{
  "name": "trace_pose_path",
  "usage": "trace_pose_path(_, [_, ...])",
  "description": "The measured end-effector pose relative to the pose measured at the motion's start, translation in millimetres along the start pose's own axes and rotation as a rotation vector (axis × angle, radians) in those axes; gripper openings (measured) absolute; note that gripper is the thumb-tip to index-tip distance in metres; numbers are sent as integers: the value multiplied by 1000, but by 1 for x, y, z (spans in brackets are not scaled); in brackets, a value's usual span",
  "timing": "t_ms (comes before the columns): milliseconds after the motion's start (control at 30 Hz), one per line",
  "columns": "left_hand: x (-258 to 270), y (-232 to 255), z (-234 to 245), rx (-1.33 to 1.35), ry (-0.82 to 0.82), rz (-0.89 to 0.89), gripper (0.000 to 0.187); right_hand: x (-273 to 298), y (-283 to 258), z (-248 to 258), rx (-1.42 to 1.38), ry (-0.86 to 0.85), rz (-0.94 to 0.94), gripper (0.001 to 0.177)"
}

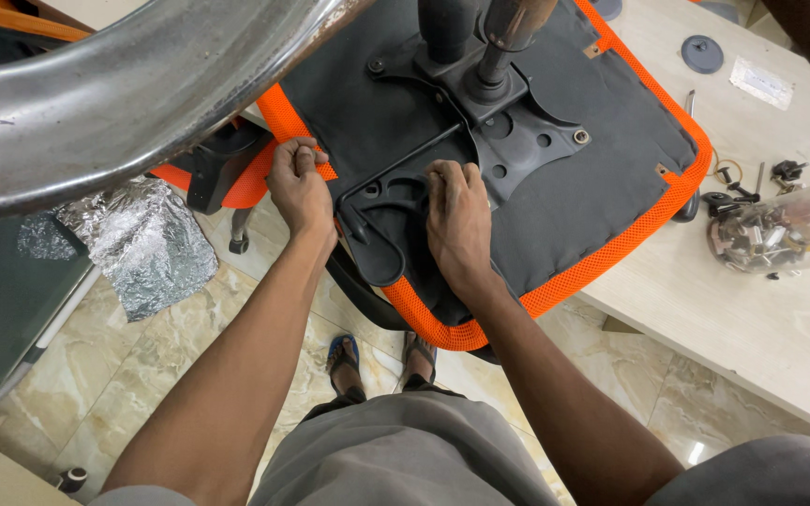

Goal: The person attaches a black plastic bracket to the underside of an orange office chair seat using a screwdriver and screws. They then retrieve a jar of hardware, pour out screws and fasteners onto the table, and continue attaching the bracket to the chair.

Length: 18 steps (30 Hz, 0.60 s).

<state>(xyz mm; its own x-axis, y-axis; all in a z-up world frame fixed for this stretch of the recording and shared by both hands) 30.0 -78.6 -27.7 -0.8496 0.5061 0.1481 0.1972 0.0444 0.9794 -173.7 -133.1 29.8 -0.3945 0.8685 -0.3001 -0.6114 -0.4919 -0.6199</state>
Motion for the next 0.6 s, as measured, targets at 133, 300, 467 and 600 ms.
trace_pose_path(133, [-2, 1, 3, -26, -33, 25, 18, -2, -1, -1, 0, -11, -42, 19])
trace_pose_path(300, [5, 13, 7, -33, -157, 5, 17, -3, -6, 3, -179, -45, -182, 25])
trace_pose_path(467, [17, 34, 6, -279, -103, 0, 14, -4, -19, -2, -186, -54, -134, 26])
trace_pose_path(600, [34, 49, 7, -186, -157, -74, 13, -7, -19, -7, -262, -70, -88, 22])
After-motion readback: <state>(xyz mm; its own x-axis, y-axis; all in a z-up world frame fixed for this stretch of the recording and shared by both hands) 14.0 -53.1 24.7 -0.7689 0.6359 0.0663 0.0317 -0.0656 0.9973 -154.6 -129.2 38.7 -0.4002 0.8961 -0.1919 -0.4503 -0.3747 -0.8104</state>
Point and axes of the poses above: each hand's wrist, its own x-axis away from the middle knuckle, its own z-axis out of the back of the hand, y = z × x, the point moved 4 cm from there along -x, towards the middle knuckle, and after that the axes turned 6 degrees about x, right-handed, at the moved point
